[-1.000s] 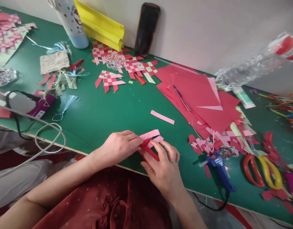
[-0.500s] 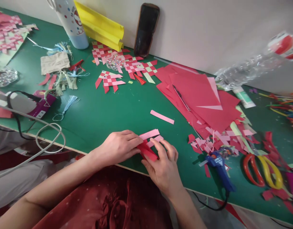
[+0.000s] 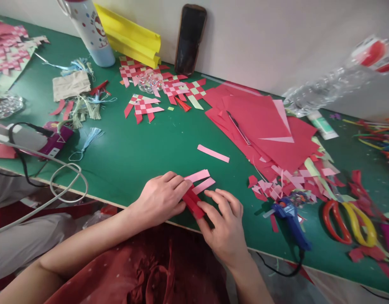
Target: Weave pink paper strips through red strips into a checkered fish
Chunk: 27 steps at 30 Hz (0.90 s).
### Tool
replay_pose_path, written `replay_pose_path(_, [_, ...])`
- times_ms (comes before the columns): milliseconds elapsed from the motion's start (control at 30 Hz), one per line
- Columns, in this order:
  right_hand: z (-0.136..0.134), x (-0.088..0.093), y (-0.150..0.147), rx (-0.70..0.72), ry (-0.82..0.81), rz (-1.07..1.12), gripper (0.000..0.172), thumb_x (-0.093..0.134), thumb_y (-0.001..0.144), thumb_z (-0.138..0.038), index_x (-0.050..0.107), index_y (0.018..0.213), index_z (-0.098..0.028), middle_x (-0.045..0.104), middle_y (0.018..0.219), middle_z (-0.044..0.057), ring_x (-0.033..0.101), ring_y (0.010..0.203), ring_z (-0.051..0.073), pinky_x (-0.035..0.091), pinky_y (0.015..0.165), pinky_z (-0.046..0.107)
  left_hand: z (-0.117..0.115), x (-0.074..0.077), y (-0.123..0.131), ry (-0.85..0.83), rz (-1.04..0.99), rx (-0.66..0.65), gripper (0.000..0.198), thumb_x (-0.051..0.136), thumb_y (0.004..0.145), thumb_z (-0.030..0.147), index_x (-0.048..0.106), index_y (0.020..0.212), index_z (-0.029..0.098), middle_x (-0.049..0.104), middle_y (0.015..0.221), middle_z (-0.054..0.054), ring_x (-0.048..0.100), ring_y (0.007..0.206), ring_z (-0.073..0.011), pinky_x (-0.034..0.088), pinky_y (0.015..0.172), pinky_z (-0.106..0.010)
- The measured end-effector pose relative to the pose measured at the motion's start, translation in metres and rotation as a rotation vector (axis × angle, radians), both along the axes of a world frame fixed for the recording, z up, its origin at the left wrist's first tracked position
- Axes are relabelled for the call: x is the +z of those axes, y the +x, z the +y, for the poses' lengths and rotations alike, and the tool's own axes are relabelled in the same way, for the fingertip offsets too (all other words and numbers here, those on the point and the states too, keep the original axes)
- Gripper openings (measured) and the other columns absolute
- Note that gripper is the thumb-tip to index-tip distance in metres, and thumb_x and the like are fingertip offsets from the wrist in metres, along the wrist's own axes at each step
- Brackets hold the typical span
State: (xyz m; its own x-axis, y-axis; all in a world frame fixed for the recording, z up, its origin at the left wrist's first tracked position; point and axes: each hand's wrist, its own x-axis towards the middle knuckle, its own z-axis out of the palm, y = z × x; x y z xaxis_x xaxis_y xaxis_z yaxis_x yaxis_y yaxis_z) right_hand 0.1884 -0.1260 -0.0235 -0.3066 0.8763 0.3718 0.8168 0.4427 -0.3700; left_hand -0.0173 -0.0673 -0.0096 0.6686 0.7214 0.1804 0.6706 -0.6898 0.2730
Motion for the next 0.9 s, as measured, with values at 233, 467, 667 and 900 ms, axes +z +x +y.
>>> replay_pose_path(233, [-0.001, -0.005, -0.001, -0.021, -0.008, -0.017, 0.015, 0.065, 0.088, -0.026, 0.069, 0.102, -0.024, 0.067, 0.117, 0.008, 0.052, 0.115, 0.029, 0.039, 0.098, 0.048, -0.002, 0.0, 0.003, 0.001, 0.03, 0.027, 0.026, 0.056, 0.092, 0.024, 0.057, 0.116, 0.014, 0.068, 0.099, -0.008, 0.063, 0.093, -0.0232, 0.056, 0.082, -0.037])
replay_pose_path(467, [-0.001, -0.006, 0.0, -0.019, -0.023, 0.004, 0.015, 0.065, 0.088, -0.026, 0.07, 0.102, -0.024, 0.066, 0.117, 0.009, 0.052, 0.116, 0.028, 0.041, 0.099, 0.048, -0.001, 0.0, -0.001, -0.004, 0.005, 0.001, 0.025, 0.054, 0.09, 0.019, 0.058, 0.115, 0.014, 0.068, 0.105, -0.009, 0.063, 0.098, -0.0233, 0.056, 0.085, -0.037])
replay_pose_path(667, [-0.002, 0.0, 0.003, -0.001, -0.017, 0.034, 0.015, 0.067, 0.088, -0.024, 0.067, 0.102, -0.022, 0.065, 0.117, 0.01, 0.054, 0.115, 0.029, 0.042, 0.097, 0.05, 0.002, -0.003, -0.006, 0.033, -0.047, -0.021, 0.028, 0.051, 0.092, 0.019, 0.058, 0.118, 0.013, 0.069, 0.106, -0.009, 0.064, 0.096, -0.023, 0.057, 0.083, -0.037])
replay_pose_path(900, [0.01, 0.002, 0.007, -0.027, 0.028, 0.058, 0.025, 0.058, 0.089, -0.011, 0.064, 0.112, -0.021, 0.067, 0.112, 0.009, 0.055, 0.112, 0.026, 0.047, 0.097, 0.047, 0.002, 0.0, -0.003, 0.027, -0.004, -0.026, 0.031, 0.054, 0.093, 0.024, 0.057, 0.121, 0.012, 0.069, 0.105, -0.01, 0.064, 0.096, -0.0234, 0.056, 0.083, -0.037])
